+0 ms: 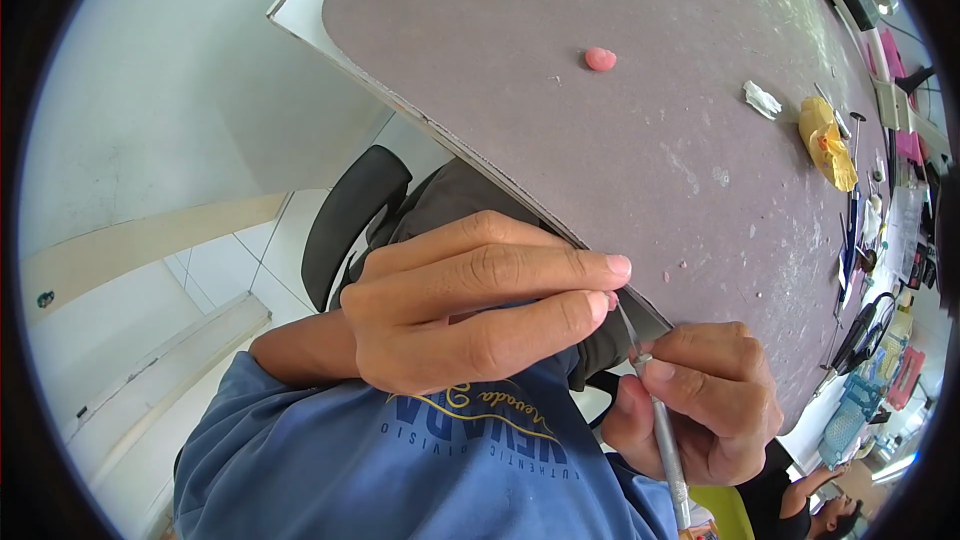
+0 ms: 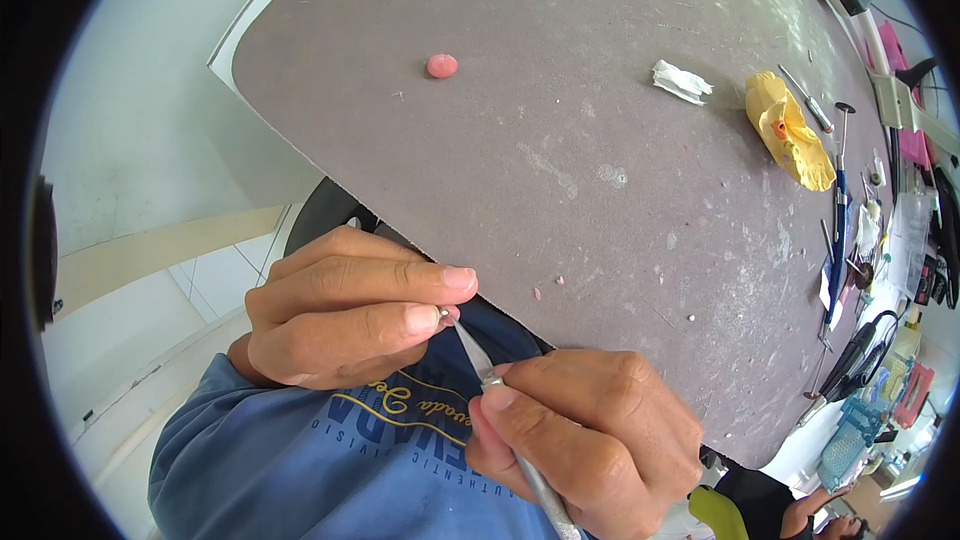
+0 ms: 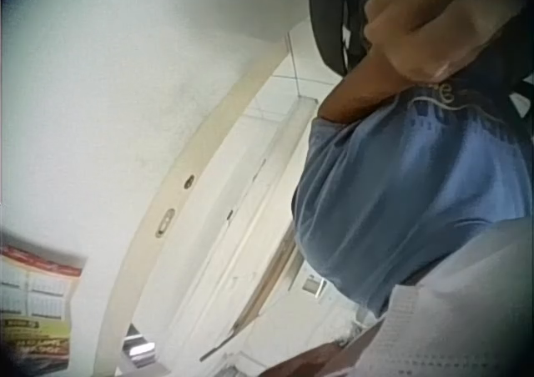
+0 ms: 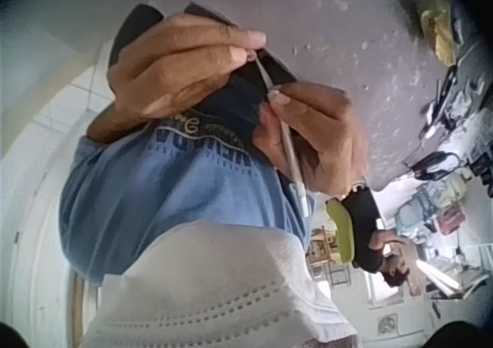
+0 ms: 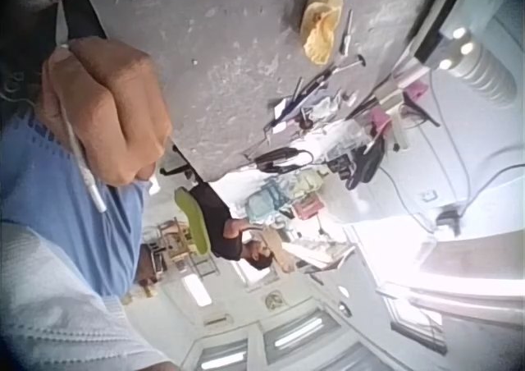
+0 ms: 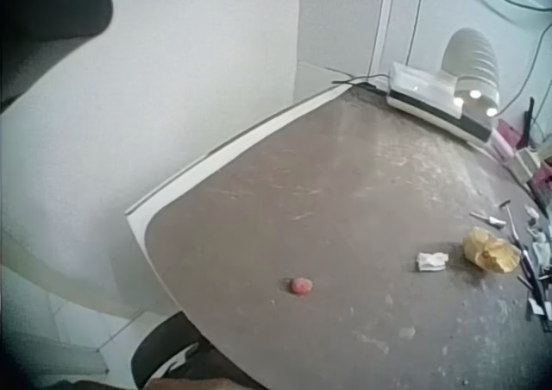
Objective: Preparing and refining a dental prosthetic model using manual tools.
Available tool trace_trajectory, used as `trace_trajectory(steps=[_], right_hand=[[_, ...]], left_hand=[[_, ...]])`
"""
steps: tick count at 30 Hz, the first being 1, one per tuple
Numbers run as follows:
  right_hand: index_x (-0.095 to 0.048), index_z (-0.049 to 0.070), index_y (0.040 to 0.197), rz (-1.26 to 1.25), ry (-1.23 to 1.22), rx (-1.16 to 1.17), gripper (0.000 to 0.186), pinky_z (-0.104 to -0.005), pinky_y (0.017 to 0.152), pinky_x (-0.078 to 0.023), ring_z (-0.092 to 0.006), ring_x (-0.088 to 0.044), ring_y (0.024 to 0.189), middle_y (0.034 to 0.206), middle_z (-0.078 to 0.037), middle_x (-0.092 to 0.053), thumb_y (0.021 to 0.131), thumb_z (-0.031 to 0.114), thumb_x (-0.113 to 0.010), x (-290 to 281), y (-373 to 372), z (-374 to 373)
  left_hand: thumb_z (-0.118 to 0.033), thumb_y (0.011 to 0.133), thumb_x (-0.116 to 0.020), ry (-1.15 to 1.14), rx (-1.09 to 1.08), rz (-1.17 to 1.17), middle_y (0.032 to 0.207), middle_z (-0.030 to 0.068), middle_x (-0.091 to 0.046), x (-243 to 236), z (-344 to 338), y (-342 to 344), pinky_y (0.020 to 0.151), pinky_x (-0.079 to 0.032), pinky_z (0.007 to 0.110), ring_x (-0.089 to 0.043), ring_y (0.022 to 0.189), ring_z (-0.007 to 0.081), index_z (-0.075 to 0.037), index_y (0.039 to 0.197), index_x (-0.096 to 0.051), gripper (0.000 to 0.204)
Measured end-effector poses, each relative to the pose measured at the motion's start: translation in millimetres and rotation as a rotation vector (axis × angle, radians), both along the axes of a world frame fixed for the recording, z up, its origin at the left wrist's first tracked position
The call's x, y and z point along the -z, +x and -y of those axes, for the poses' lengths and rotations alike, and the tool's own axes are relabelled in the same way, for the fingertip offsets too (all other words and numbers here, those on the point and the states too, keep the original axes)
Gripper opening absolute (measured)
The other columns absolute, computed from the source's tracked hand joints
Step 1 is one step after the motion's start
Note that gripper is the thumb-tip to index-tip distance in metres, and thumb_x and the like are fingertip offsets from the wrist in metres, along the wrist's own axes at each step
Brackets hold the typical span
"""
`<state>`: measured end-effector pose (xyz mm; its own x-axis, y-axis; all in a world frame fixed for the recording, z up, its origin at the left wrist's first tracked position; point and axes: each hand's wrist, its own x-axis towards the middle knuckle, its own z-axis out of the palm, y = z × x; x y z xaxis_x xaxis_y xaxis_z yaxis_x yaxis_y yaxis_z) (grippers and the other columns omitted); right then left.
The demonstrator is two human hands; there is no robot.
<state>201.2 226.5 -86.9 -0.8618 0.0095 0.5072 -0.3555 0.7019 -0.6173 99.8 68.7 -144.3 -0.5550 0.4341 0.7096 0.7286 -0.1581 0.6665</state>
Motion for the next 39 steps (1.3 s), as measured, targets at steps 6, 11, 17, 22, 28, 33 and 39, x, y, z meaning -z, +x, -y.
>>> trace_trajectory(steps=[6, 11, 17, 22, 28, 33, 39], right_hand=[[-0.061, 0.003, 0.092, 0.027, 0.034, -0.012, 0.024, -0.0236, 0.05, -0.044, -0.0161, -0.061, 0.06, 0.075, -0.012, -0.063, 0.072, -0.001, -0.074, -2.2, 0.5, -0.3], [-0.062, 0.007, 0.095, 0.055, 0.113, -0.041, 0.027, -0.0236, 0.049, -0.043, -0.0156, -0.06, 0.062, 0.077, -0.011, -0.061, 0.073, 0.003, -0.077, -5.8, 0.5, -2.4], [-0.06, 0.009, 0.096, 0.058, 0.094, 0.013, 0.026, -0.0243, 0.051, -0.043, -0.0143, -0.059, 0.062, 0.078, -0.009, -0.059, 0.075, 0.005, -0.077, -5.7, 1.0, -1.1], [-0.06, 0.009, 0.095, 0.071, 0.111, 0.018, 0.026, -0.0245, 0.051, -0.043, -0.0142, -0.059, 0.062, 0.078, -0.008, -0.059, 0.076, 0.006, -0.077, -6.2, 2.2, 0.1], [-0.061, 0.009, 0.093, 0.101, 0.124, -0.006, 0.023, -0.0244, 0.051, -0.043, -0.0146, -0.059, 0.062, 0.079, -0.009, -0.059, 0.076, 0.005, -0.077, -8.2, 2.7, -1.7], [-0.061, 0.009, 0.093, 0.068, 0.07, 0.037, 0.024, -0.0244, 0.052, -0.043, -0.015, -0.059, 0.063, 0.079, -0.009, -0.059, 0.075, 0.005, -0.077, -5.7, 3.9, -0.3], [-0.061, 0.009, 0.093, 0.048, 0.09, 0.016, 0.024, -0.0247, 0.052, -0.044, -0.0152, -0.059, 0.064, 0.079, -0.008, -0.058, 0.075, 0.005, -0.077, -5.4, 3.6, -1.0]], left_hand=[[0.012, 0.071, -0.074, 0.004, -0.006, -0.002, 0.094, 0.0176, -0.069, 0.1, -0.8, -0.3, 0.054, -0.055, 0.025, -0.067, 0.069, 0.0187, -0.005, 0.097, -0.059, 0.035], [0.01, 0.071, -0.075, 0.016, -0.015, -0.003, 0.093, 0.0171, -0.069, 1.4, -2.9, -0.1, 0.054, -0.055, 0.025, -0.066, 0.069, 0.0184, -0.005, 0.096, -0.058, 0.033], [0.008, 0.073, -0.075, 0.016, -0.007, 0.011, 0.093, 0.0166, -0.069, 1.2, -2.7, -0.2, 0.057, -0.056, 0.026, -0.065, 0.068, 0.0179, -0.006, 0.096, -0.058, 0.031], [0.008, 0.074, -0.074, 0.016, -0.007, 0.012, 0.094, 0.0164, -0.069, 2.0, -2.5, -0.4, 0.058, -0.056, 0.026, -0.065, 0.069, 0.0178, -0.006, 0.096, -0.058, 0.031], [0.009, 0.074, -0.073, 0.009, 0.001, 0.0, 0.095, 0.0168, -0.069, 2.5, -1.2, -1.3, 0.056, -0.055, 0.025, -0.065, 0.069, 0.0177, -0.006, 0.097, -0.058, 0.032], [0.01, 0.073, -0.073, 0.007, 0.004, 0.018, 0.096, 0.0168, -0.068, 1.7, -1.1, -0.2, 0.056, -0.055, 0.025, -0.065, 0.069, 0.0178, -0.006, 0.097, -0.058, 0.033], [0.01, 0.072, -0.073, -0.001, 0.006, 0.005, 0.096, 0.0168, -0.068, 2.6, -0.8, -0.9, 0.056, -0.055, 0.025, -0.065, 0.07, 0.018, -0.006, 0.097, -0.058, 0.033]])
